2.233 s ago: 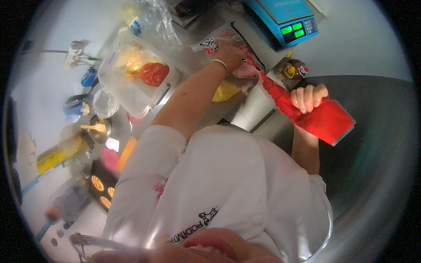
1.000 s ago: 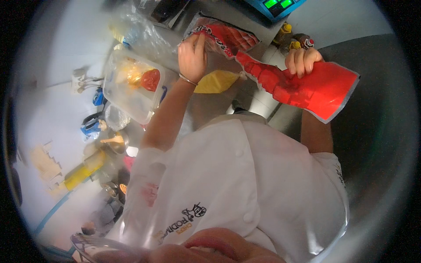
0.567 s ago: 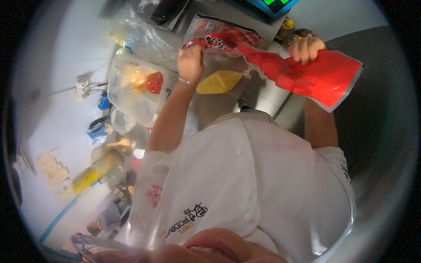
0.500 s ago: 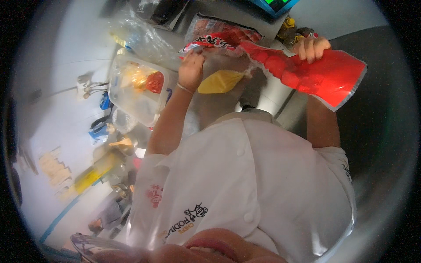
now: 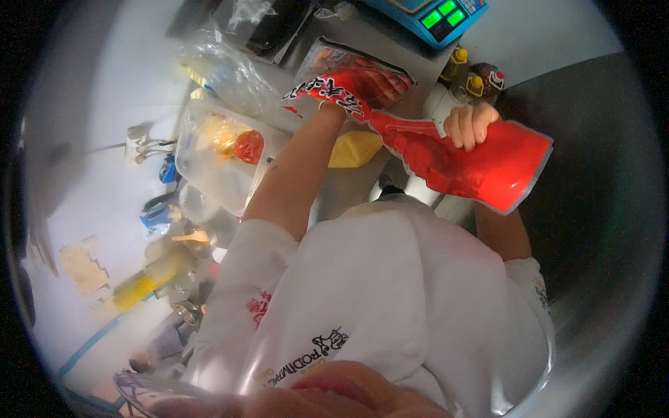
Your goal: The person slices sausages on a cutting board and arranges the pieces on three pizza bases that already have sauce. They then sprinkle corn kernels from a can onto the pizzas.
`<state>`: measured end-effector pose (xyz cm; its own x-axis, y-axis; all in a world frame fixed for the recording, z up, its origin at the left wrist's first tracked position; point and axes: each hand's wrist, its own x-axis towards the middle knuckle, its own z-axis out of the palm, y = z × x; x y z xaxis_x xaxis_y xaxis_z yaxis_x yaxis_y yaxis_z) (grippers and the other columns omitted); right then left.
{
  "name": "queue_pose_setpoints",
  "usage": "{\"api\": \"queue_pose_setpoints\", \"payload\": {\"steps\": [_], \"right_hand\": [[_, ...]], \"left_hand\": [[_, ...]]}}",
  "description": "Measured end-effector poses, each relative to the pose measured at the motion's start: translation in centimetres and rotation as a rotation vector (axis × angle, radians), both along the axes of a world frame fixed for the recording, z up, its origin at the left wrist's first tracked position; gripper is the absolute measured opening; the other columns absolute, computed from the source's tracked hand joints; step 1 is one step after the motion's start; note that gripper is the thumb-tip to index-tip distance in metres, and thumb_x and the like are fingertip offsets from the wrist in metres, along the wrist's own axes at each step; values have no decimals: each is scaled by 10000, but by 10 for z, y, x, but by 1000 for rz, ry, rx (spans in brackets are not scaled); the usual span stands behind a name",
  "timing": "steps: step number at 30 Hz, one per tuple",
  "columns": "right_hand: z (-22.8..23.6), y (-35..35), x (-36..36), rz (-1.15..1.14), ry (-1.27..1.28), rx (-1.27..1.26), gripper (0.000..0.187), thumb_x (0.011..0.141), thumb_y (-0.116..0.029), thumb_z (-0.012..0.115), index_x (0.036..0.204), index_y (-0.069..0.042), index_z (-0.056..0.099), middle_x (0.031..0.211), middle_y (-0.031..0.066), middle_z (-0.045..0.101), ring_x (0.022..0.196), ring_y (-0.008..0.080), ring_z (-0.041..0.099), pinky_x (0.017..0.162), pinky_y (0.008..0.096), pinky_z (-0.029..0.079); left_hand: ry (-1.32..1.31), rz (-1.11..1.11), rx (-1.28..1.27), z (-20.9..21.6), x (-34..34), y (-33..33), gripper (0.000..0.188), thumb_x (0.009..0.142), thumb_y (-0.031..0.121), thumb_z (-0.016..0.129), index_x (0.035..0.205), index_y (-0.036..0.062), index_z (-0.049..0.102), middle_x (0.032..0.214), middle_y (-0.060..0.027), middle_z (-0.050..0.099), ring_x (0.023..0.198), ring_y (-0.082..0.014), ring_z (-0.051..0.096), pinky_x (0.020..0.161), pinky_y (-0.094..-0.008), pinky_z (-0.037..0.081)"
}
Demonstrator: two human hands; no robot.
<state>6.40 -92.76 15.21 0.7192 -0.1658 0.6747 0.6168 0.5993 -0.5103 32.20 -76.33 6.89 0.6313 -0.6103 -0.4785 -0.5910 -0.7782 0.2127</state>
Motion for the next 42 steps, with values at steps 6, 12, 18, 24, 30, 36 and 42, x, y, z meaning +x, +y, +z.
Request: {"api": "queue_pose_setpoints", "payload": {"steps": [6,12,18,24,30,36,42], "right_hand": [[2,8,-14,-131,104,72,315,991,-321,556,741,-133,521,606,17,570,520,156,478,522,289,364],[7,9,-13,-69,112,45,329,992,-336,549,734,-135,515,623,21,572,585,161,491,567,295,369],[11,16,-17,-67,165,109,320,988,-303,530,723,-133,476,656,12,510,657,167,437,680,295,359],[16,-16,1,-409,372,167,355,973,-338,502,697,-135,412,618,11,390,619,178,369,634,316,350],[48,-53,114,-523,745,436,243,960,-303,514,809,-115,543,729,51,531,709,238,492,683,356,428],[-32,-227,205,-1094,814,-1010,309,922,-296,646,1088,-37,616,1027,154,646,940,299,614,841,399,499],[45,-20,196,-1324,274,-967,403,946,-322,682,1186,2,661,1154,173,695,1007,298,676,866,402,535]], "left_hand": [[16,-27,-13,1,2,0,263,847,232,654,1024,46,713,1146,-164,692,1076,-337,661,921,-404,522],[26,-25,21,-2,8,-13,305,840,255,669,1052,40,713,1156,-156,697,1074,-325,669,900,-391,527],[21,-64,-5,1,11,-3,348,833,277,684,1080,34,713,1166,-148,702,1072,-313,677,880,-377,532],[71,-45,-270,35,1,38,392,826,300,699,1108,28,714,1176,-139,707,1071,-301,685,859,-364,537],[1049,519,-1040,104,-45,154,311,782,202,679,1029,14,666,1199,-89,687,922,-161,651,722,-283,497],[1311,781,-1203,124,-128,276,456,790,81,583,1240,38,522,1346,18,566,899,-62,547,629,-170,346],[1161,1137,-1725,130,-253,401,607,811,-74,455,1403,53,484,1544,-2,427,1219,-30,533,616,-196,324]]}}
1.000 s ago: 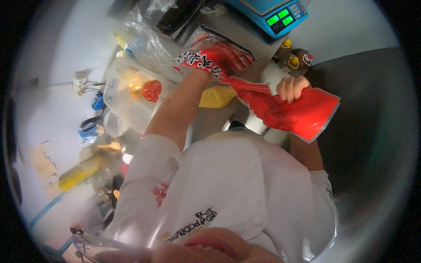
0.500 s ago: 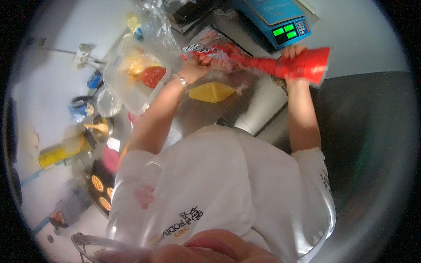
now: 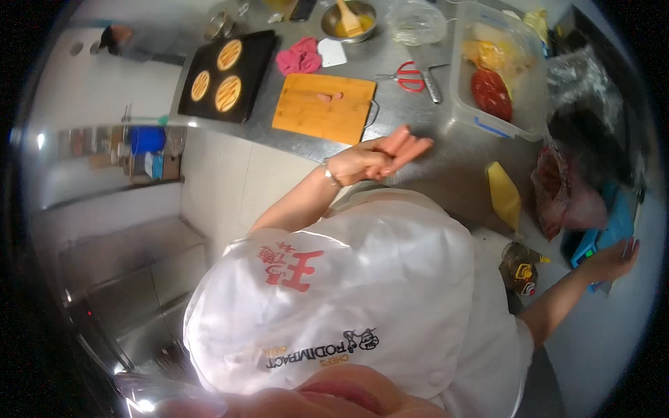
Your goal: The person slices sausages on a cutting board and arranges the pieces on three pizza bases that already have sauce. They then sprinkle corn kernels from a can onto the pizzas.
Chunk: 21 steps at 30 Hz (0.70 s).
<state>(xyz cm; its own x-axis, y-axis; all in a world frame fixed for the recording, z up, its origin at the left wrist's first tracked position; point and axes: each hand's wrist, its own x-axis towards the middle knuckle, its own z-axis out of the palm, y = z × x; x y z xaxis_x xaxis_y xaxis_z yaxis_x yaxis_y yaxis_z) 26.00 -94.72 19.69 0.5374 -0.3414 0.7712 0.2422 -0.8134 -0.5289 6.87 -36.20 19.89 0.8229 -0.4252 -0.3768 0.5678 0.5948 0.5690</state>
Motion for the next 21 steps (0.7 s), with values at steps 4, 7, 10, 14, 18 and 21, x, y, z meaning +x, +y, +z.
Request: {"api": "queue_pose_setpoints", "payload": {"steps": [4,7,10,14,18,21], "right_hand": [[34,187,-65,448,139,-456,278,1041,-250,524,1143,-42,678,1116,112,684,965,214,666,836,354,536],[2,312,-89,989,556,-32,226,979,-89,626,1196,-28,615,1153,122,664,1001,254,678,842,363,555],[7,421,-110,1258,439,-285,264,915,-5,647,1176,-42,624,1126,129,663,933,300,690,789,369,561],[-23,515,-131,1280,618,-208,294,899,26,630,1176,-75,626,1112,114,668,910,287,693,741,367,566],[-51,582,-156,1167,808,-129,288,898,12,643,1174,-67,623,1099,117,659,871,274,692,733,357,560],[-63,614,-170,1109,848,-174,281,900,5,646,1171,-63,628,1121,114,654,887,294,683,745,357,555]], "left_hand": [[16,202,165,-30,-38,70,423,810,-2,546,1232,14,547,1133,-36,651,741,-25,550,563,-199,370],[107,319,384,-55,-55,135,370,827,36,576,1197,17,570,813,-42,642,605,-57,525,538,-209,401],[91,448,686,-68,-58,216,314,834,23,587,1147,10,570,777,-40,628,586,-77,531,552,-219,431],[41,578,1002,-95,-41,317,337,838,39,652,1159,10,554,868,-54,635,645,-103,573,574,-235,454],[-213,429,1437,-160,-30,396,491,832,83,727,1284,-7,558,1038,-111,648,814,-184,631,720,-292,507],[-408,312,1698,-168,-31,418,478,807,44,700,1275,-1,616,1199,-203,605,1040,-309,629,940,-354,498]]}}
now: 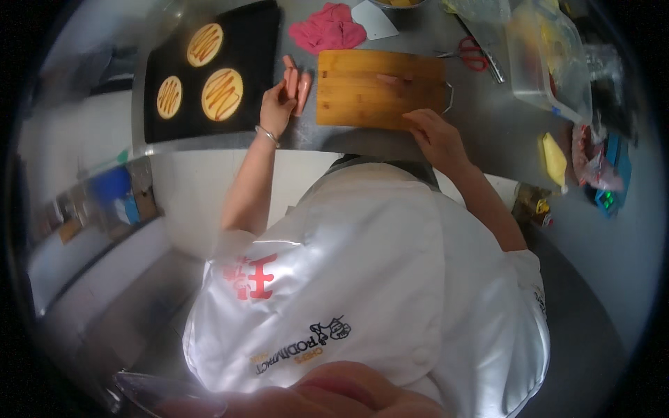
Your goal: The person slices sausages on a cutting board and arranges the pieces on three pizza bases that already have sauce. They then sprinkle corn kernels from a can onto the pizzas.
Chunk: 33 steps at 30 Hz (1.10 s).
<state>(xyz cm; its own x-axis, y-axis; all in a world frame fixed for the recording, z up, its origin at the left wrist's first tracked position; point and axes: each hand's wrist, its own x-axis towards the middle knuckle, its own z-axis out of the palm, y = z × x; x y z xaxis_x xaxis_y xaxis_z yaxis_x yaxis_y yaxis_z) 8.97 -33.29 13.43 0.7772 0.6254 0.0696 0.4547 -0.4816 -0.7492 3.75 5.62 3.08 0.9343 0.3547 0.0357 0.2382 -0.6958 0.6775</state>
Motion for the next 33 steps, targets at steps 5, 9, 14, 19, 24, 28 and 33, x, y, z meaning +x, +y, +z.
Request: {"api": "queue_pose_setpoints", "payload": {"steps": [5,9,14,19,24,28,33], "right_hand": [[3,38,-20,-150,79,-52,272,900,-4,648,1165,-60,634,1126,111,653,910,301,675,756,362,552],[0,59,-22,-123,15,-26,187,901,-21,653,1085,-51,668,1070,98,664,905,290,673,770,361,550],[-7,89,-9,-46,-36,-21,120,892,-56,671,1010,-56,691,1007,67,674,886,275,667,762,356,542],[-8,114,1,14,-10,32,119,899,-79,664,1014,-67,693,982,60,675,887,273,667,755,353,537],[-7,117,13,4,1,115,119,899,-89,672,1011,-53,691,970,70,671,886,267,665,760,345,531],[7,127,30,-114,232,145,158,909,-135,701,1031,-36,695,941,57,679,885,190,669,766,304,524],[43,156,42,-150,710,619,224,930,-176,708,1088,-18,706,938,39,691,857,101,636,746,251,513]], "left_hand": [[38,6,135,29,-21,13,376,843,62,661,1219,81,650,1162,-135,615,1089,-328,601,938,-401,498],[57,9,133,25,-20,21,199,842,121,697,1040,110,691,1064,-80,631,1004,-307,619,860,-410,519],[-145,-291,363,27,27,33,117,848,170,685,958,143,711,1013,-50,646,997,-284,590,845,-400,488],[124,-612,694,30,81,40,151,837,156,665,985,138,687,1046,-51,662,1011,-287,584,855,-395,465],[93,-617,183,23,108,58,186,854,19,658,1022,76,605,1019,-89,702,806,-255,666,741,-368,531],[242,-382,-757,106,74,15,120,944,88,645,1018,67,553,848,-50,676,709,-166,672,563,-298,480],[254,-387,-1089,141,40,-25,140,963,-18,574,1090,39,565,937,-89,694,709,-112,599,680,-242,514]]}}
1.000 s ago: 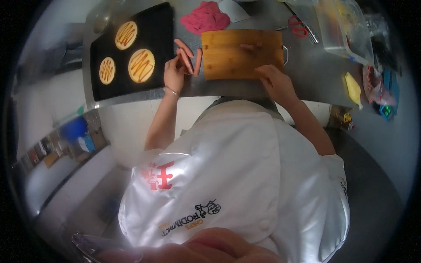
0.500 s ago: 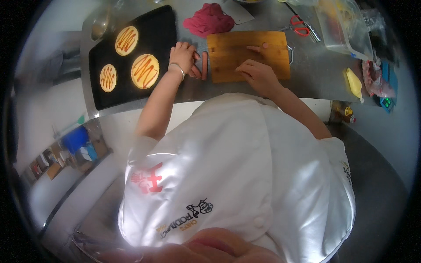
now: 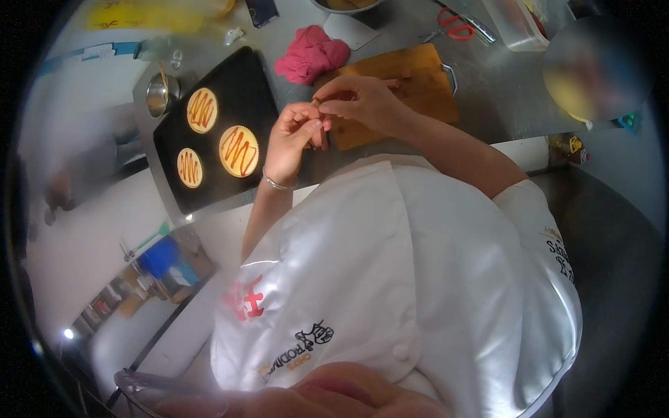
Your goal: The person slices sausages on a cutting board and arranges the pieces on three pizza bases that already have sauce. They then sprinkle corn kernels from a can onto the pizzas.
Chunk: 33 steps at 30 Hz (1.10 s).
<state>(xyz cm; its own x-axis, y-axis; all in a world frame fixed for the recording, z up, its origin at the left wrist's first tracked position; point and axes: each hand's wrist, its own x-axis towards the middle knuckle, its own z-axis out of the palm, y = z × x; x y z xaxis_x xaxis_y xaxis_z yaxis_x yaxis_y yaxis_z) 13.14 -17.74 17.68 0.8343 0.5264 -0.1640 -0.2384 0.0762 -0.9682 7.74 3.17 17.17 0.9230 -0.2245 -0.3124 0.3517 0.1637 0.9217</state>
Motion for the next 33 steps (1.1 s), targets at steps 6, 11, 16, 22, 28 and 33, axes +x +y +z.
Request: {"api": "queue_pose_setpoints", "payload": {"steps": [6,11,16,22,28,33], "right_hand": [[20,-7,-1,60,74,-82,181,925,-157,699,1026,-9,727,911,55,715,836,106,651,724,248,511],[14,-9,-10,-17,-304,-245,116,921,-97,679,998,-21,721,880,28,698,759,80,602,661,238,485],[14,-12,-11,27,-450,-308,100,915,-89,682,984,-27,716,866,25,695,750,74,594,656,241,469],[26,-21,-7,79,-366,-215,87,911,-112,708,963,-42,713,873,6,687,744,72,577,649,241,450],[27,-28,-2,122,-375,-181,86,897,-107,722,955,-44,712,852,-8,674,746,70,573,652,238,447],[25,-28,-5,155,-377,-269,46,871,-57,708,899,-30,683,816,1,659,740,80,580,635,250,457]], "left_hand": [[-142,85,124,3,-13,-15,168,960,-27,613,1124,4,602,906,-53,641,699,-107,566,689,-267,495],[-416,91,503,-11,-23,-19,191,921,-37,678,1095,5,610,882,-30,614,719,-98,565,685,-252,485],[-563,110,555,-13,-29,-26,172,925,-18,685,1077,15,613,890,-22,616,739,-78,562,674,-224,470],[-163,107,195,8,-30,-26,161,964,26,647,1123,8,627,967,-48,662,817,-86,594,738,-223,497],[-135,-12,226,19,-25,-21,191,988,47,617,1167,-13,646,1008,-60,677,851,-107,617,771,-237,520],[-146,-76,320,16,-25,-19,179,985,62,629,1142,-20,660,987,-46,671,835,-102,612,776,-229,513]]}}
